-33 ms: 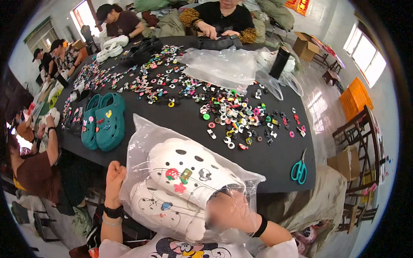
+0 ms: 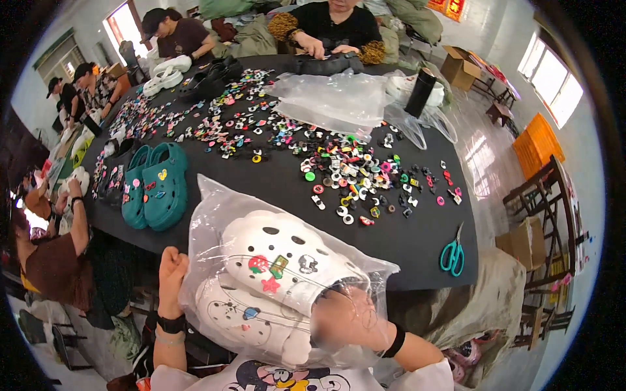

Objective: Decorate clog-style shoes by inserting plastic charms into the holes.

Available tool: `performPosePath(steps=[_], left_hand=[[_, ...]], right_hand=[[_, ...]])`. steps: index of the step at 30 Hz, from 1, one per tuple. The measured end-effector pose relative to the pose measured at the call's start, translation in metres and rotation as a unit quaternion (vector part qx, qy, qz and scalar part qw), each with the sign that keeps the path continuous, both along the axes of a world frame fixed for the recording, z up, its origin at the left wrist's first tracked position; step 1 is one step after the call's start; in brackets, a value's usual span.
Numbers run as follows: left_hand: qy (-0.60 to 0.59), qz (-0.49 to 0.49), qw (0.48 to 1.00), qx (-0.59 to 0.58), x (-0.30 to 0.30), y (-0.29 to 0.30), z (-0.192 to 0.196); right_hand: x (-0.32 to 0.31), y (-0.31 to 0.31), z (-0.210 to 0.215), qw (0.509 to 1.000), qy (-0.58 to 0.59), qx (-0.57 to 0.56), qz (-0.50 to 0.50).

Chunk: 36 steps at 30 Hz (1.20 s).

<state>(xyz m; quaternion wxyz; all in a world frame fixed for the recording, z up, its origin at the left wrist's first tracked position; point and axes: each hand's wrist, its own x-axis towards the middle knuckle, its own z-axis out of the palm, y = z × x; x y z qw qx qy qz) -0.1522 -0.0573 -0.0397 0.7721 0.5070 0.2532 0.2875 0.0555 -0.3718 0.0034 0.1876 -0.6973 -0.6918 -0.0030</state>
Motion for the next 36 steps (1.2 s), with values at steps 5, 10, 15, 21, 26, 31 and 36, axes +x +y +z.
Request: performPosePath(steps=[5,10,15,21,26,31,36], left_hand=[[-0.015,0.023,1.000,0.013,-0.013,0.009,0.008],[0.062,-0.022,0.996,0.058,-0.020,-0.001,0.038],[0.137,-0.188,0.959,0.162,-0.041,0.006,0.026],[0.130,-0.072,0.981,0.124,-0.017,-0.005,0.004],[0.009,0.138,0.990,0.039,0.005,0.029,0.001],[-0.015,0.138,0.987,0.080,-0.060,0.093,-0.020],[0.001,0.295,0.922,0.251,-0.168,0.112,-0.028]], right_hand=[[0.015,-0.006,0.002,1.000,-0.010,-0.018,-0.019],[0.012,-0.008,0.000,0.999,-0.011,-0.047,-0.003],[0.006,0.001,0.002,0.997,-0.011,-0.068,0.025],[0.014,0.011,-0.004,0.998,-0.063,-0.001,0.024],[0.035,0.016,-0.011,0.995,-0.095,-0.037,-0.001],[0.048,0.004,-0.009,0.993,-0.115,-0.026,-0.011],[0.067,-0.013,0.010,0.998,-0.044,-0.025,-0.046]])
